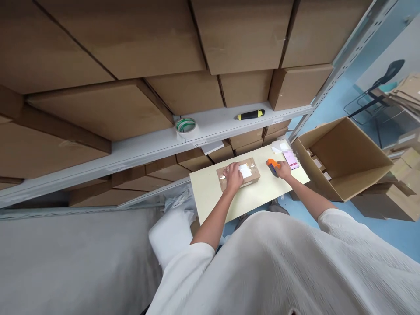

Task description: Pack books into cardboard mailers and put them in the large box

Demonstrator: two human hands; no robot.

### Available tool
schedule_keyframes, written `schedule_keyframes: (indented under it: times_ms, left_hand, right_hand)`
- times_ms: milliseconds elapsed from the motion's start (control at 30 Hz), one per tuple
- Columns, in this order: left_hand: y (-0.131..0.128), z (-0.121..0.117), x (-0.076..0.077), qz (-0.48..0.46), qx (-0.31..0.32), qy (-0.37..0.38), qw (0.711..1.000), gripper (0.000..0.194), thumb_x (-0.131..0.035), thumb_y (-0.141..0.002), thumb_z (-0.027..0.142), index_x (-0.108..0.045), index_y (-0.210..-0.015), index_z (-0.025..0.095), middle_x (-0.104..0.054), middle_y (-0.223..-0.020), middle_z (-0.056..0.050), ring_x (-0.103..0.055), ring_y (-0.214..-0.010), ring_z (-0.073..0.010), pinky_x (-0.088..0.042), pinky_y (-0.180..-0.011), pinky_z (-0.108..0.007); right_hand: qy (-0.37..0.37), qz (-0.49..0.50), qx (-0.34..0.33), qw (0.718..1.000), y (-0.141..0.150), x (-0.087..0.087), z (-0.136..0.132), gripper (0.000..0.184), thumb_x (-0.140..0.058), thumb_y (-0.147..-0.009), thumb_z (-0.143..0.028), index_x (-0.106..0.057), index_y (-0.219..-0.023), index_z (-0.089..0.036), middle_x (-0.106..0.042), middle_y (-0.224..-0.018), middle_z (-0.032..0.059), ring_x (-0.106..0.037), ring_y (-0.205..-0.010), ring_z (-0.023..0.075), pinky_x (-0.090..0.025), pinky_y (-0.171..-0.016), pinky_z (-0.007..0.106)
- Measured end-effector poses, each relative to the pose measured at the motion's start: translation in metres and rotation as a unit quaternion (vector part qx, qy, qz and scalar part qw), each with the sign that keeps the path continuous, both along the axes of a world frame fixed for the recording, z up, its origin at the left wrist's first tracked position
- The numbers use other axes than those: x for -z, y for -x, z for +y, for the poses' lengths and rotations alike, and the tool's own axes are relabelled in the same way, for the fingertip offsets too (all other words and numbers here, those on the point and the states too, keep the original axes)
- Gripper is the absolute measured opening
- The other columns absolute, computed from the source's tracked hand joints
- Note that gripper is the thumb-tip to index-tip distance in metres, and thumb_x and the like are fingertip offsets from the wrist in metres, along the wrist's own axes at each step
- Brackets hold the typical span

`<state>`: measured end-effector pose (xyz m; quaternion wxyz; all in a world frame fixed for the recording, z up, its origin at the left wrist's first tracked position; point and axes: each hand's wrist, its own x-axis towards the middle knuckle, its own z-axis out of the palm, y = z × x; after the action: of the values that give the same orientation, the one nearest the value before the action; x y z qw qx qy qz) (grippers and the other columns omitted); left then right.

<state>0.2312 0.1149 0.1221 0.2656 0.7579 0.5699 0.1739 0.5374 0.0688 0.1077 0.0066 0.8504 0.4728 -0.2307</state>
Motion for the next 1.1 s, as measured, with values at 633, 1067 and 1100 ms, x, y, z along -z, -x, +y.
schedule_keyframes:
  times_ms: [633, 1067, 1100]
  left_hand:
    - [-0.229, 0.023, 0.004, 0.01, -0.003, 0.094, 0.996, 0.045, -0.047, -0.102, 0.013, -0.071, -0.138, 0.025, -0.068, -0.149, -0.011, -0.055, -0.143, -0.0326, -0.037, -0.121, -0.053]
    - [-0.266, 0.044, 0.013, -0.013, -0.01, 0.139, 0.99, 0.041, -0.051, -0.101, 0.014, -0.072, -0.135, 0.027, -0.071, -0.146, -0.008, -0.06, -0.141, -0.0312, -0.04, -0.123, -0.053]
    - [-0.271, 0.047, 0.015, -0.023, -0.01, 0.139, 0.99, 0.041, -0.052, -0.101, 0.014, -0.072, -0.134, 0.027, -0.071, -0.146, -0.008, -0.06, -0.141, -0.0314, -0.04, -0.123, -0.053]
  right_hand:
    - [0.062, 0.044, -0.238, 0.968, -0.171, 0.065, 0.119, 0.051, -0.052, -0.106, -0.035, -0.065, -0.155, -0.028, -0.038, -0.177, 0.0113, -0.038, -0.158, 0.036, -0.038, -0.126, 0.051]
    - [-0.082, 0.209, -0.156, 0.962, -0.207, 0.089, 0.157, 0.068, -0.056, -0.096, -0.035, -0.059, -0.16, -0.013, -0.057, -0.165, 0.0197, -0.056, -0.147, 0.036, -0.045, -0.124, 0.049]
    - [-0.11, 0.245, -0.124, 0.955, -0.212, 0.087, 0.156, 0.068, -0.057, -0.095, -0.036, -0.06, -0.158, -0.013, -0.06, -0.161, 0.0201, -0.06, -0.143, 0.0351, -0.048, -0.122, 0.049]
